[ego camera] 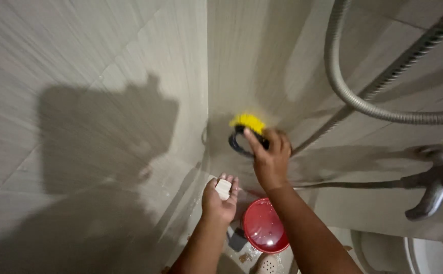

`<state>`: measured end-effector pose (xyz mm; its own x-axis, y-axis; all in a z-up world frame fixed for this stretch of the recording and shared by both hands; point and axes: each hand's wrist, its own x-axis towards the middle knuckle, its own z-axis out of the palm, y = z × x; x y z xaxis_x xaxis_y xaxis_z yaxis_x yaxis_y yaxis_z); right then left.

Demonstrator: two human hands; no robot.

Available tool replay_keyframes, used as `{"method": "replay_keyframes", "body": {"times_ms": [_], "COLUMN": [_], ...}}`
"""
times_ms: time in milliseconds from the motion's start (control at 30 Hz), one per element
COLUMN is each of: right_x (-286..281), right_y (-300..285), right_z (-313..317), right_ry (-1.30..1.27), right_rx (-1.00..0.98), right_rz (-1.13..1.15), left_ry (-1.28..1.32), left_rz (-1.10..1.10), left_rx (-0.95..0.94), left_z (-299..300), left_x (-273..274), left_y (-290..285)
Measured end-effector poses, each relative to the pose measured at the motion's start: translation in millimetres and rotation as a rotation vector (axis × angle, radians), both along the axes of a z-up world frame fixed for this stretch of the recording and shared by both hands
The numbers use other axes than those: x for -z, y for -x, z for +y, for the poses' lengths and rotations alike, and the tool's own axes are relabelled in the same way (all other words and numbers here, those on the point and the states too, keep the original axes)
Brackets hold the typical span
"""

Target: The person cleans the tiled walls of a bathroom using a yellow scrubbing brush and a bar of soap. They dip the brush into a red bucket of soapy water, scrub the walls, and occasionally rinse the brush. The person also scrubs a wall-mounted soap dish and washes their hands over the toilet.

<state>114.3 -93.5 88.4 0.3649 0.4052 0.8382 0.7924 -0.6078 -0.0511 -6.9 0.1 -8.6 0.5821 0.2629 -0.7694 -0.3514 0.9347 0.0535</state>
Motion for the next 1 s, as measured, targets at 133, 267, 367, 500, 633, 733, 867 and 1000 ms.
{"method": "replay_keyframes", "body": {"times_ms": [133,267,367,500,633,733,867,1000], "right_x": [20.4,-18.1,-52.4,-47.0,-27.2,-26.1,-15.1,-15.0], "right_y": [6.0,5.3,0.5,1.1,20.2,58.0,110.0,123.5], "right_z": [-22.0,-13.2,3.5,3.3,-10.1,-38.7,-77.7,-102.2], "right_ry": [0.209,0.154,0.047,-0.062,0.102,-0.11,-0.253,-0.241], "right_rx": [0.038,0.019,0.027,-0.044,-0.045,-0.181,-0.252,-0.184], "right_rz": [0.182,0.178,0.098,0.075,0.335,0.66,0.958,0.933], "left_ry": [0.006,0.008,-0.013,-0.034,-0.013,0.02,-0.096,-0.183], "left_rz": [0.006,-0.022,-0.051,-0.079,0.015,-0.027,-0.336,-0.504], "left_rx": [0.006,0.006,0.051,0.096,0.191,0.3,0.554,0.597], "left_z": [5.6,0.8,-5.1,-17.8,-25.2,-30.3,-41.6,-68.2], "left_x": [4.8,9.4,18.4,10.3,8.7,-3.0,-31.5,-26.3], "left_y": [7.4,8.0,5.8,6.0,7.9,8.0,8.0,2.5]}}
